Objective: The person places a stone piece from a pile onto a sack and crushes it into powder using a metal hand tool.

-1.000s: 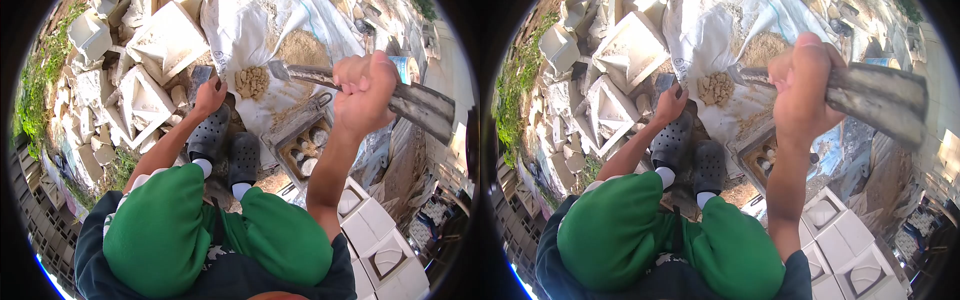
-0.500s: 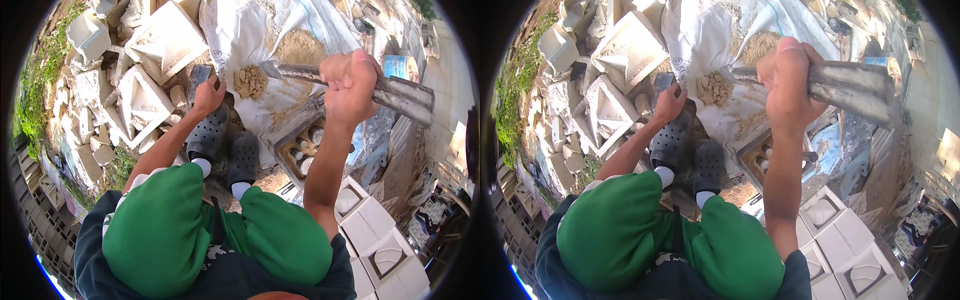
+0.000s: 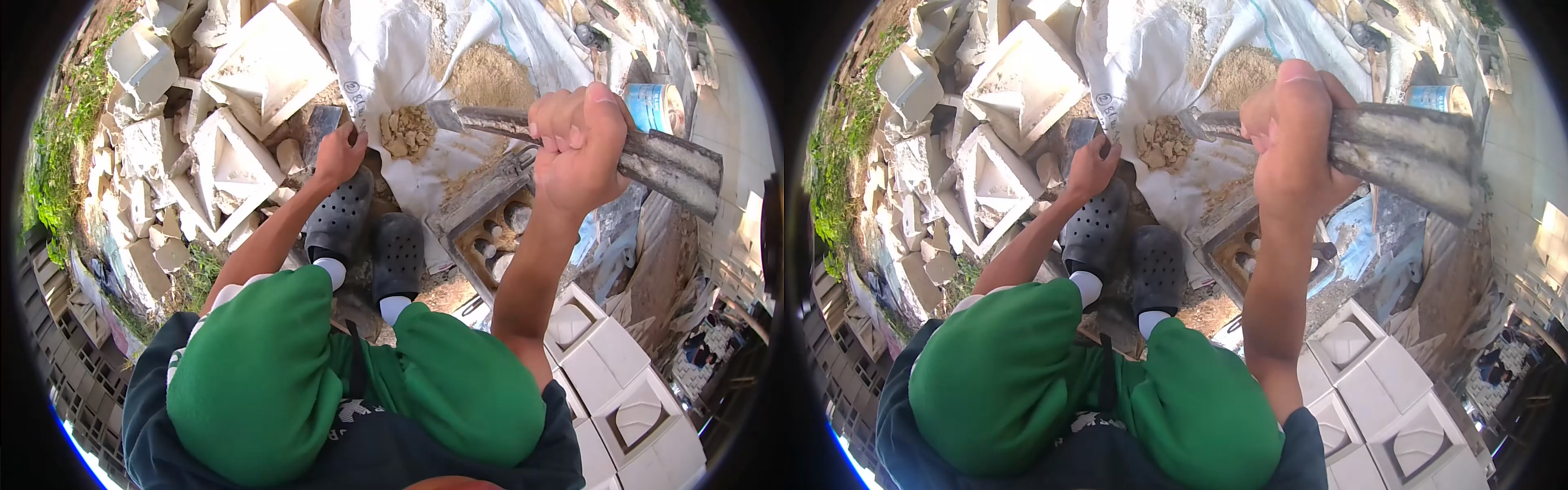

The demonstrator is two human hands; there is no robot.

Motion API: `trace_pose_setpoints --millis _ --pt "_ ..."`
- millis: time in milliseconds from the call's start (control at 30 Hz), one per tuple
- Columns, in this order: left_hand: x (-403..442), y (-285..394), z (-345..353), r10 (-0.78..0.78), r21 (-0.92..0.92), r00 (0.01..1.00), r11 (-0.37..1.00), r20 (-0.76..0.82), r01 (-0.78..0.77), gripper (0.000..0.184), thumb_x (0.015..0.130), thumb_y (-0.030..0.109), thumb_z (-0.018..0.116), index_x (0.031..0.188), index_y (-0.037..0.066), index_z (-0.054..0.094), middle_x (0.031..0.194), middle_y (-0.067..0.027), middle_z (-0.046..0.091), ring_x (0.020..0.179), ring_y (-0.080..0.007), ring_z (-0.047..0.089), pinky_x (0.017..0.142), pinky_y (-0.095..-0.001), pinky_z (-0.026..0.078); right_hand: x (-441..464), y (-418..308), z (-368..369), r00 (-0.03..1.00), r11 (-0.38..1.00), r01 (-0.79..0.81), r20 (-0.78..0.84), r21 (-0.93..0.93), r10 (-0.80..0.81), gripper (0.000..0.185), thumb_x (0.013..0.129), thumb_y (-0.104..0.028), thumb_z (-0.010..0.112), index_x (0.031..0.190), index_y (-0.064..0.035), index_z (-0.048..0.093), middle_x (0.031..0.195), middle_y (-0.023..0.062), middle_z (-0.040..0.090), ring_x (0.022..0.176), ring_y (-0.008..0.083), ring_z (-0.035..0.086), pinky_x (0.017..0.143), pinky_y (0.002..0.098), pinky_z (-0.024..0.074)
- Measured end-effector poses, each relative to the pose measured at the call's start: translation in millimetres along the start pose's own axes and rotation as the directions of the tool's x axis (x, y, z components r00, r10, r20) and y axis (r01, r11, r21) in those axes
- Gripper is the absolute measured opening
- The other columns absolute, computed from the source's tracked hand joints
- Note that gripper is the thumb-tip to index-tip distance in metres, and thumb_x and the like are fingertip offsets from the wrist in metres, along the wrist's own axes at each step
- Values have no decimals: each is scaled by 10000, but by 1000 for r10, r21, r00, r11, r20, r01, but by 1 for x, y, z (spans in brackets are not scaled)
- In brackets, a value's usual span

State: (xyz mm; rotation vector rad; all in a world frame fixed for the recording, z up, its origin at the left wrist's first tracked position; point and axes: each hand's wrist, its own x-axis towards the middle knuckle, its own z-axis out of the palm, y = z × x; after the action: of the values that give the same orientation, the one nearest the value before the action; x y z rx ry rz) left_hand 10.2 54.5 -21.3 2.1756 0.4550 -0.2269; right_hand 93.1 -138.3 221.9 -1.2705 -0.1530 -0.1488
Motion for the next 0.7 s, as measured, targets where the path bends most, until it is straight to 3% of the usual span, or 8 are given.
trace_pose_setpoints --millis 67,100,300,433,500,567,633,700 --pt "1 0 1 3 1 1000 1000 -6 -3 318 841 286 574 830 -32 575 743 -226 608 717 -400 587 667 -439 449 2 1 0 998 999 41 -43 10 -41 274 845 -75 542 579 -35 491 497 -7 432 434 60 346 423 239 291" --pt "1 -1 2 8 3 1000 1000 -11 -8 315 842 284 574 836 -31 579 750 -228 611 722 -400 590 670 -438 451 0 17 1 998 992 16 -51 -125 -23 356 867 -57 481 537 -105 356 465 -2 341 423 96 323 437 278 302" --pt "1 -6 4 19 -5 1000 1000 -7 -19 309 846 280 572 873 -27 595 780 -230 623 745 -400 599 681 -440 455 0 77 -7 1000 958 -20 3 -285 22 305 861 -50 513 568 -38 426 499 10 423 446 82 371 448 262 319" --pt "1 -2 1 -7 4 1000 1000 17 7 309 849 281 572 875 -26 596 776 -225 626 744 -395 602 680 -434 457 11 2 17 992 992 55 -104 -114 -67 362 859 -81 518 536 -99 355 457 12 357 391 109 309 430 289 312" --pt "2 -4 3 18 -19 1000 1000 -13 -18 309 850 281 574 845 -28 584 750 -214 622 722 -387 599 670 -425 457 16 -5 16 986 991 132 -99 -24 -134 289 824 -53 563 548 -41 475 480 -11 444 409 55 372 410 238 317" --pt "3 -2 1 10 -13 1000 1000 -5 -10 310 850 281 575 835 -28 579 740 -210 620 713 -383 600 666 -421 457 14 21 18 981 986 29 -185 -161 -59 341 848 -56 532 546 -90 379 465 0 370 404 103 336 435 264 306" --pt "-3 -1 1 -1 -13 1000 1000 8 1 310 850 281 576 824 -28 574 730 -205 619 705 -379 601 663 -416 457 8 117 -10 991 970 75 -92 -232 -98 304 858 -64 523 574 -54 414 497 17 454 431 80 373 446 271 334" --pt "2 -3 2 16 -4 1000 1000 -14 -16 311 848 281 578 816 -29 571 721 -206 614 687 -369 600 653 -415 454 14 104 -5 994 967 82 -51 -241 -97 300 859 -62 516 573 -44 428 498 17 455 436 81 385 454 268 340"
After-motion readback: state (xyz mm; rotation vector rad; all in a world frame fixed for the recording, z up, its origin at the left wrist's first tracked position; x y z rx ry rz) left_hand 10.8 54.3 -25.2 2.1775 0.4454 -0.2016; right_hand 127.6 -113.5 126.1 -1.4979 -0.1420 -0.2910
